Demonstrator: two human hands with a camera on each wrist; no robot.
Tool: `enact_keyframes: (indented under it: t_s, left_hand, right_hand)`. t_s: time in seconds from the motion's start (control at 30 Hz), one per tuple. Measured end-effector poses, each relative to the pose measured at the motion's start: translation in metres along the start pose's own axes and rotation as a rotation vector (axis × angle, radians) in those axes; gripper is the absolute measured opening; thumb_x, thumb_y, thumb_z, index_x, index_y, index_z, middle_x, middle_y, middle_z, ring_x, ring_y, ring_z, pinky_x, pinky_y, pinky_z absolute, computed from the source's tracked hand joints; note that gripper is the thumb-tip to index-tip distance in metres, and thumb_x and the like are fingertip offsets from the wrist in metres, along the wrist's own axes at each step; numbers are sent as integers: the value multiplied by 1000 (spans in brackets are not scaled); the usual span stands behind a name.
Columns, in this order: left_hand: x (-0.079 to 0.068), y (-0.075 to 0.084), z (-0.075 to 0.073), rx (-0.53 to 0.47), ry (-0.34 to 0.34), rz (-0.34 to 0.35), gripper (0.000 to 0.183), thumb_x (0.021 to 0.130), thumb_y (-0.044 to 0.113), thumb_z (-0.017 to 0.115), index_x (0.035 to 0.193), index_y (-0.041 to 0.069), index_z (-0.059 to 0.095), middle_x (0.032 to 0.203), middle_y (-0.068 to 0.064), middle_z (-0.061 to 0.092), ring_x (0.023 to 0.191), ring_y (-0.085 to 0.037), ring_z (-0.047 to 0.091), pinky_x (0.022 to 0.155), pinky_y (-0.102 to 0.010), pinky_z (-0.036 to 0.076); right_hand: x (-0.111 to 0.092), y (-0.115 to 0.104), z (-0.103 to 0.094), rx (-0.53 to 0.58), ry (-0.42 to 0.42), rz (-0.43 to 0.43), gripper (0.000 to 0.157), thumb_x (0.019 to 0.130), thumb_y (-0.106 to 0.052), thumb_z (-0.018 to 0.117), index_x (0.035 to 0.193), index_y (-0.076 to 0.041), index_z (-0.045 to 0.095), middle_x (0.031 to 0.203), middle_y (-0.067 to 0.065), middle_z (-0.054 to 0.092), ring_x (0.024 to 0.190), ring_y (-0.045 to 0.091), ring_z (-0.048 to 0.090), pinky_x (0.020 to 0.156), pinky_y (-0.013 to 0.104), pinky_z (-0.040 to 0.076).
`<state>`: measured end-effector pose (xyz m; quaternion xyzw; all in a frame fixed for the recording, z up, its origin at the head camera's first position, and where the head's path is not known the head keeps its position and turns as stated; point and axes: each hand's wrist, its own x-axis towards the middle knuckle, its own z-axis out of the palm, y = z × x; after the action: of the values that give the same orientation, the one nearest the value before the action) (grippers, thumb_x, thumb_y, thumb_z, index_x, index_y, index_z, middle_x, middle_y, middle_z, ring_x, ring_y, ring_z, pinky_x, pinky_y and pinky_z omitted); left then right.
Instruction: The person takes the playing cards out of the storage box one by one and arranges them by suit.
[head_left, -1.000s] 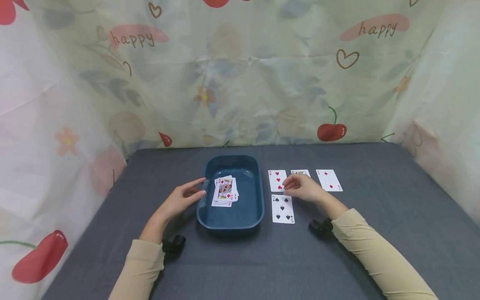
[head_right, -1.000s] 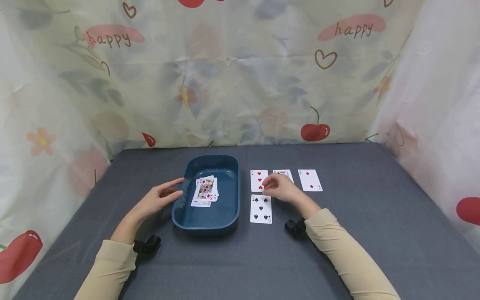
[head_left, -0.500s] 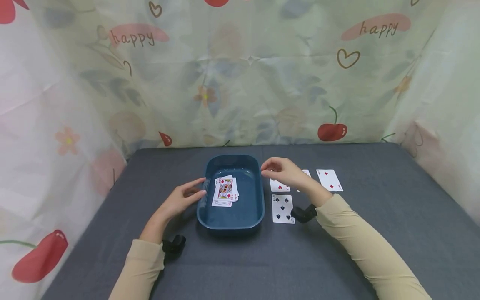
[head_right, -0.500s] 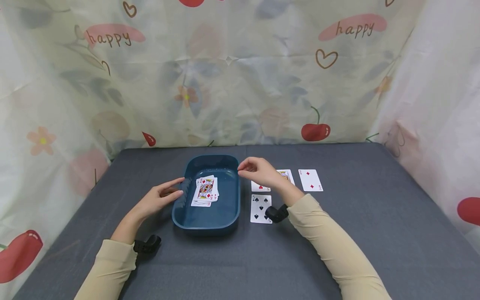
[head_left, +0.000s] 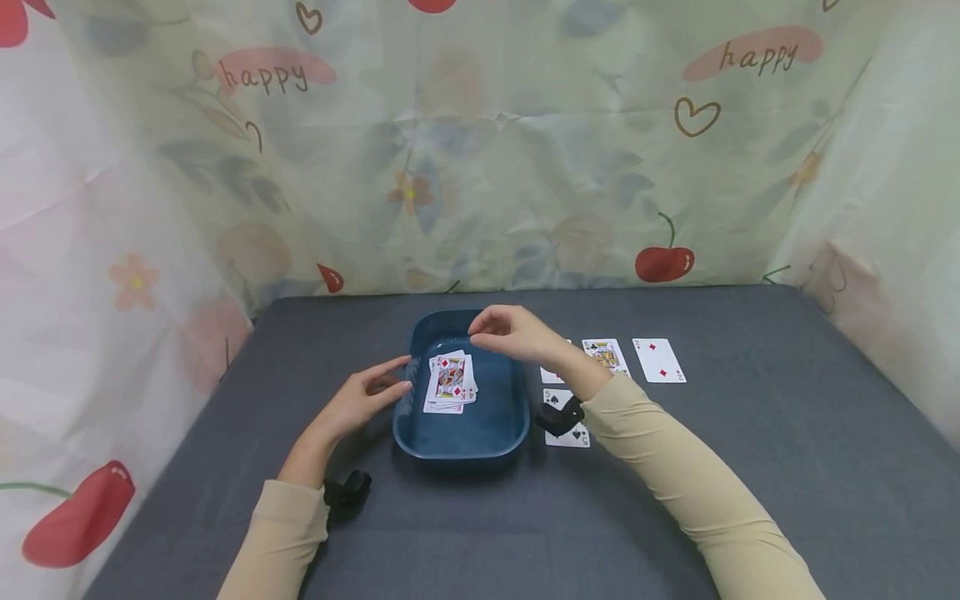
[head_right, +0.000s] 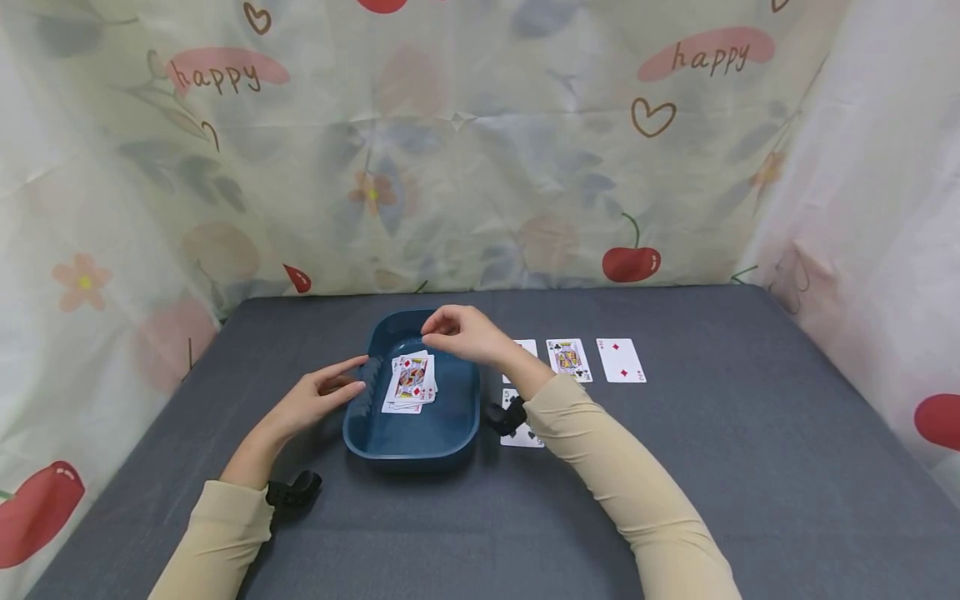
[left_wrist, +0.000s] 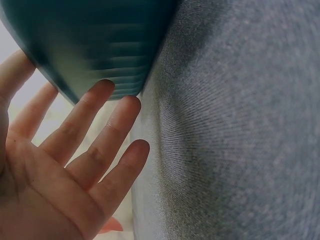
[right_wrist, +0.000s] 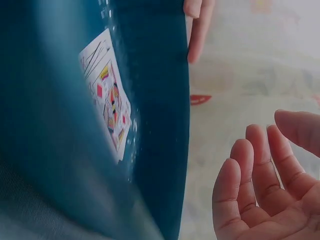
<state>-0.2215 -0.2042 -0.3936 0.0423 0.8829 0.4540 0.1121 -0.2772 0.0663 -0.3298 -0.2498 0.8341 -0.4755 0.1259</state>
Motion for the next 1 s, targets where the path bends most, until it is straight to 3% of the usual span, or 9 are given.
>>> enact_keyframes:
  t_s: [0.17,0.3,0.57,1.0]
  left_hand:
    - [0,-1,0,2,1,-4,58,91,39,57,143,28,36,138,-16,49,129,-35,45,103,-57,37]
    - [0,-1,1,4,3,-5,57,91,40,57,143,28,36,137,-16,49,128,-36,45,103,-56,38]
    - [1,-1,1,3,1,2,57,91,40,57,143,29,38,136,-16,51,127,-35,47,102,-56,38]
    - [-1,0,0,2,-4,17,59,90,43,57,143,29,37,138,-15,50,128,-36,46,103,-57,38]
  right_hand:
    - [13,-5,14,-10,-7,-5,24,89,-16,62,108,-2,62,102,14,65,88,21,60,74,26,50]
    - [23,-6,24,-32,-12,5,23,88,-15,63,107,-2,62,105,15,66,92,22,62,76,26,51]
    - [42,2,38,-57,-15,83,28,87,-14,64,112,-1,61,109,14,66,99,23,62,81,29,51]
    - [56,19,59,-151,40,194,28,82,-8,68,107,1,62,98,14,64,87,20,59,73,26,50]
